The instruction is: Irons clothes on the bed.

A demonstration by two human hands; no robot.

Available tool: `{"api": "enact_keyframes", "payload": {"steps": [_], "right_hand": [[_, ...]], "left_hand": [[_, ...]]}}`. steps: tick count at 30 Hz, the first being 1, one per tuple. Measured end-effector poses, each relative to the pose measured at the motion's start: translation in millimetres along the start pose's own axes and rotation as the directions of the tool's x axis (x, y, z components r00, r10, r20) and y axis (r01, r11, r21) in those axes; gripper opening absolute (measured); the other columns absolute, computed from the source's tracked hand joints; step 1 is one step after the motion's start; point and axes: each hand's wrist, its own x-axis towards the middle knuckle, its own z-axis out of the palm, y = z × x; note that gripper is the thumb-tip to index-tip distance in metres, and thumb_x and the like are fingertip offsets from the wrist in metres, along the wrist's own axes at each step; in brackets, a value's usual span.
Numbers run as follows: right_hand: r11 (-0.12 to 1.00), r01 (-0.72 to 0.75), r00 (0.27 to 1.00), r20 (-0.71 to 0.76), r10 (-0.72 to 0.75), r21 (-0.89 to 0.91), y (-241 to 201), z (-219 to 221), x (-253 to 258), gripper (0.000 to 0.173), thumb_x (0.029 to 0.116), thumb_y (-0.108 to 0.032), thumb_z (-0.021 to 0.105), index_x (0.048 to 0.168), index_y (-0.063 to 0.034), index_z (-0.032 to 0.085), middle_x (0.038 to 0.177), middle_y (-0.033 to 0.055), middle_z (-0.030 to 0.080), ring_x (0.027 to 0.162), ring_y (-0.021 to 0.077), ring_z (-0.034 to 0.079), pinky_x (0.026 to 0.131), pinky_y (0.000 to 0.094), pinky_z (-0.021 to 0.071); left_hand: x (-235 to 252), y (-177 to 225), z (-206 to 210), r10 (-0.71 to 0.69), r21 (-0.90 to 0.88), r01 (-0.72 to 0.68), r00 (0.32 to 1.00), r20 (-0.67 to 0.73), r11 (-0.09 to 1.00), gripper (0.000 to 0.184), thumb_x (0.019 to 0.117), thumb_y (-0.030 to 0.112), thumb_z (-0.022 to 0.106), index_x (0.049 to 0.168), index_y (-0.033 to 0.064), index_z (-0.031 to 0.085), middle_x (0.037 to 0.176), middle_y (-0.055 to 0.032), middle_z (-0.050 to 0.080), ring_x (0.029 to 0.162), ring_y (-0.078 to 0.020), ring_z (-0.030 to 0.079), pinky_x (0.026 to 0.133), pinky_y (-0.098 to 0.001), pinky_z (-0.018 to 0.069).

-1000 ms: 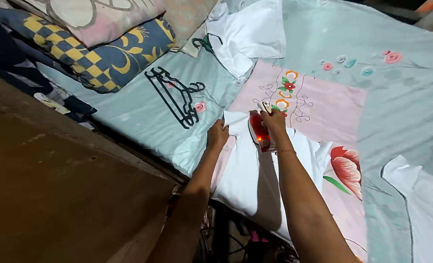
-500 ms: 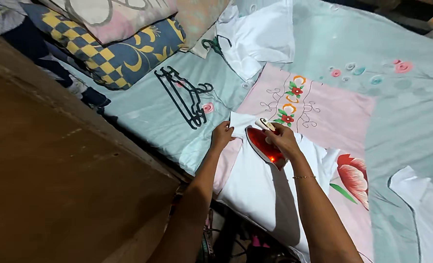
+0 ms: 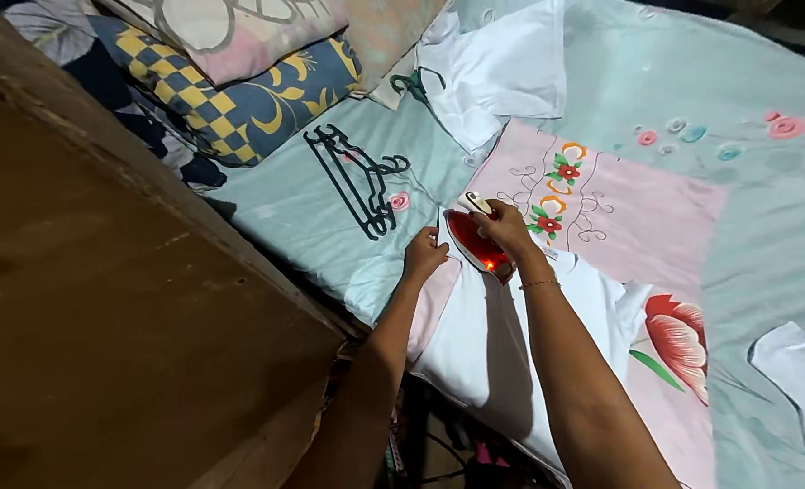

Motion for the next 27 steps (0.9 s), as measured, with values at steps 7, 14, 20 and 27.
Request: {"api": "enact_keyframes", "payload": {"steps": [7, 14, 20, 27], "right_hand": [[1.0, 0.017, 1.0, -0.015, -0.017, 0.005, -6.9, 10.9, 2.6, 0.037, 0.1001, -0.033, 0.067, 0.128, -0.0088, 0.066, 0.097, 0.0209, 0.069, 0.077, 0.0341, 0.065, 0.071, 0.0558, 0.0522], [0.993, 0.079, 0.981, 0.168, -0.093, 0.091, -18.4, 11.5, 13.3, 0.035, 0.0975, -0.026, 0.068, 0.127, -0.0069, 0.066, 0.089, 0.0141, 0.067, 0.066, 0.0207, 0.058, 0.062, 0.0412, 0.0497], [0.983, 0.065, 0.949, 0.295, -0.113, 0.169, -5.5, -10.3, -2.2, 0.024, 0.096, -0.009, 0.068, 0.119, -0.004, 0.069, 0.076, 0.0044, 0.065, 0.06, 0.0084, 0.055, 0.057, 0.0259, 0.0472], [0.987, 0.112, 0.921, 0.36, -0.145, 0.111, -21.1, 2.4, -9.5, 0.026, 0.091, -0.012, 0.074, 0.117, -0.0074, 0.072, 0.074, 0.0064, 0.067, 0.054, 0.01, 0.052, 0.051, 0.0266, 0.0438]], "left_hand": [[-6.1, -3.0, 4.7, 0.027, 0.014, -0.025, 0.994, -0.109, 1.0, 0.041, 0.0977, 0.009, 0.065, 0.135, -0.0033, 0.055, 0.1, -0.0167, 0.07, 0.079, -0.0221, 0.07, 0.078, -0.0397, 0.0606], [-3.6, -28.8, -4.6, 0.142, -0.624, -0.272, 0.958, -0.25, 0.732, 0.023, 0.1061, 0.008, 0.036, 0.101, 0.0036, 0.058, 0.061, 0.0063, 0.052, 0.046, 0.0013, 0.042, 0.046, -0.0141, 0.0385], [-3.5, -28.9, -14.3, 0.1, -0.836, -0.229, 0.973, -0.207, 0.498, 0.04, 0.1098, 0.022, 0.023, 0.09, 0.0129, 0.057, 0.057, 0.0086, 0.05, 0.041, 0.0012, 0.038, 0.041, -0.0133, 0.0333], [-2.0, -30.1, -15.0, 0.095, -0.87, -0.237, 0.971, -0.217, 0.433, 0.052, 0.1101, 0.031, 0.013, 0.087, 0.016, 0.057, 0.058, 0.0085, 0.049, 0.041, -0.0001, 0.037, 0.041, -0.014, 0.0332]]}}
